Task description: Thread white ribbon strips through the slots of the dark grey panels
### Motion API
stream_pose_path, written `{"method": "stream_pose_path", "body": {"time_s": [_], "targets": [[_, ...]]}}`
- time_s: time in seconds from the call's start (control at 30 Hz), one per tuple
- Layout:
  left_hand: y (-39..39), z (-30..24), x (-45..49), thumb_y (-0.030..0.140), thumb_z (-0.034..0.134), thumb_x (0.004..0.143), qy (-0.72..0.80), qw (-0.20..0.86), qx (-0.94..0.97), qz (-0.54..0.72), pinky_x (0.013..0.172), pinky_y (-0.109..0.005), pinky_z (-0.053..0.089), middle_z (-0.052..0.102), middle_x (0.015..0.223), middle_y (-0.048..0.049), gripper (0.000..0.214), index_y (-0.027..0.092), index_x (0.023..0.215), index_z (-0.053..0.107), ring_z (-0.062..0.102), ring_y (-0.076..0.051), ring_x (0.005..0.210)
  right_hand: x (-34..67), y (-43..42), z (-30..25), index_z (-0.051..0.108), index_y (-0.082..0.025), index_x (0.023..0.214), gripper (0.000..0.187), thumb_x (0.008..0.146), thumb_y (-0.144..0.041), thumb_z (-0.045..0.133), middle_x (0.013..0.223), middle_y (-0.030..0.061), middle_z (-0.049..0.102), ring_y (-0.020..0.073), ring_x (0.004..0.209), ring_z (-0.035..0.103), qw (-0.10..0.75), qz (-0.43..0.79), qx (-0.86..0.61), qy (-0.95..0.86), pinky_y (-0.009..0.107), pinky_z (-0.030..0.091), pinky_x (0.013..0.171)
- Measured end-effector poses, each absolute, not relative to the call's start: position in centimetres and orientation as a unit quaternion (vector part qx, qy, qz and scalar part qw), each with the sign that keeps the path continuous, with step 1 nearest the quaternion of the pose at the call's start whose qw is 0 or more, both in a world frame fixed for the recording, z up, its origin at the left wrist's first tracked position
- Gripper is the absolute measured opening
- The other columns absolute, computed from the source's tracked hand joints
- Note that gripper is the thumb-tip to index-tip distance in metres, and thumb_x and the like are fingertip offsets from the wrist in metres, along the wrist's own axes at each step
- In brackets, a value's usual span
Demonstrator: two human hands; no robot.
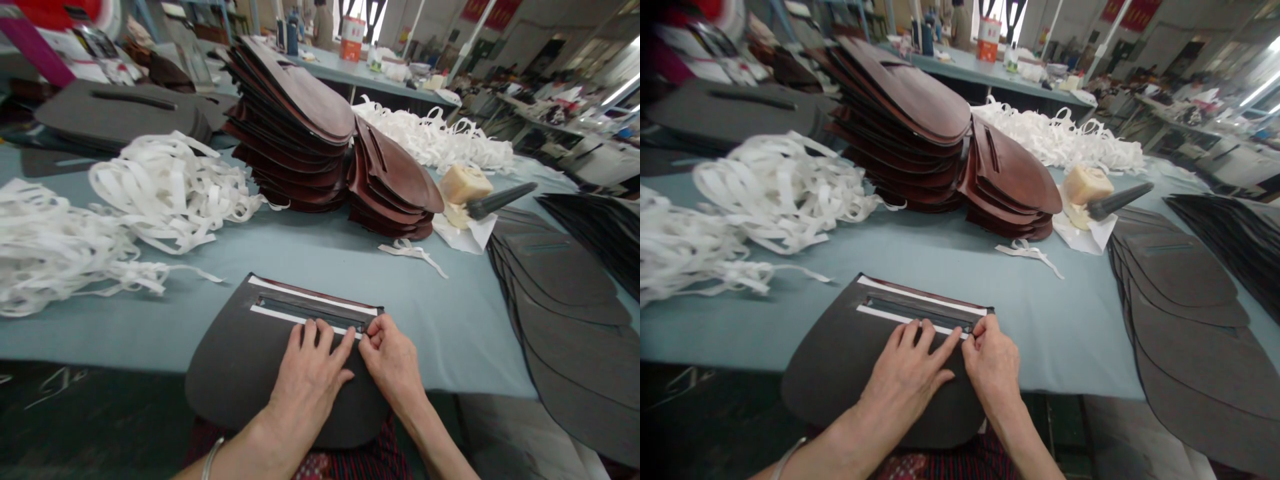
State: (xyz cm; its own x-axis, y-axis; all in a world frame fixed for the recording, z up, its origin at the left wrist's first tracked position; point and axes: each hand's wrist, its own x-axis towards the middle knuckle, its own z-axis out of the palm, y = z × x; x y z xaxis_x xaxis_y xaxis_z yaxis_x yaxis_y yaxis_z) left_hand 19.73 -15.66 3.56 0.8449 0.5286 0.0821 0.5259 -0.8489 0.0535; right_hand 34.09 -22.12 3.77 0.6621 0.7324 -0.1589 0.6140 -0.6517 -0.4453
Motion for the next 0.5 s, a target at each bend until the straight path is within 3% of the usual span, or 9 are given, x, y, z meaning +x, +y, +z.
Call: {"method": "stream_pose_path", "body": {"time_s": [0.1, 0.2, 0.27, 0.33, 0.43, 0.5], "targets": [[-16.0, 3.2, 20.2, 0.044, 0.067, 0.077, 0.264, 0.027, 0.962, 0.066, 0.087, -0.055, 0.044, 0.055, 0.117, -0.0174, 0.062, 0.024, 0.132, 0.047, 0.051, -0.037, 0.106, 34.4, -22.3, 3.7, 0.045, -0.023, 0.079, 0.009, 0.074, -0.018, 0.050, 0.054, -0.0072, 0.054, 0.0119, 0.050, 0.050, 0.163, 0.163, -0.886, -0.404, 0.022, 0.026, 0.052], [-14.8, 3.9, 19.5, 0.040, 0.059, 0.084, 0.270, 0.078, 0.955, 0.092, 0.084, -0.050, 0.046, 0.058, 0.105, -0.0140, 0.043, 0.019, 0.121, 0.055, 0.052, -0.032, 0.099, 34.4, -21.9, 3.8, 0.046, -0.023, 0.080, 0.011, 0.074, -0.014, 0.049, 0.053, -0.0073, 0.052, 0.0123, 0.048, 0.049, 0.146, 0.139, -0.871, -0.448, 0.023, 0.025, 0.051], [-13.0, 4.5, 18.1, 0.034, 0.049, 0.090, 0.305, 0.114, 0.937, 0.127, 0.086, -0.046, 0.046, 0.059, 0.099, -0.0102, 0.026, 0.019, 0.107, 0.061, 0.053, -0.027, 0.097, 34.0, -21.2, 3.8, 0.047, -0.023, 0.081, 0.007, 0.078, -0.016, 0.048, 0.054, -0.0067, 0.052, 0.0120, 0.046, 0.048, 0.177, 0.119, -0.844, -0.492, 0.023, 0.027, 0.050], [-10.7, 4.5, 16.0, 0.029, 0.045, 0.092, 0.399, 0.109, 0.893, 0.178, 0.092, -0.046, 0.043, 0.056, 0.109, -0.0109, 0.023, 0.019, 0.105, 0.060, 0.051, -0.026, 0.106, 33.2, -20.0, 3.7, 0.050, -0.022, 0.081, 0.004, 0.084, -0.020, 0.048, 0.061, -0.0042, 0.055, 0.0121, 0.051, 0.051, 0.236, 0.106, -0.791, -0.555, 0.023, 0.033, 0.053], [-7.8, 3.5, 12.5, 0.030, 0.054, 0.086, 0.552, 0.080, 0.801, 0.217, 0.094, -0.050, 0.042, 0.047, 0.128, -0.0173, 0.042, 0.014, 0.124, 0.048, 0.045, -0.033, 0.118, 31.7, -18.2, 3.3, 0.053, -0.020, 0.079, 0.013, 0.089, -0.020, 0.045, 0.074, 0.0014, 0.057, 0.0148, 0.070, 0.055, 0.303, 0.083, -0.683, -0.660, 0.026, 0.041, 0.067], [-6.6, 3.0, 10.8, 0.032, 0.057, 0.083, 0.568, 0.135, 0.783, 0.214, 0.091, -0.047, 0.045, 0.049, 0.126, -0.0174, 0.055, 0.013, 0.132, 0.039, 0.050, -0.032, 0.115, 31.1, -17.2, 2.9, 0.055, -0.020, 0.080, 0.015, 0.091, -0.018, 0.044, 0.080, 0.0035, 0.057, 0.0169, 0.078, 0.054, 0.313, 0.068, -0.635, -0.703, 0.030, 0.042, 0.074]]}}
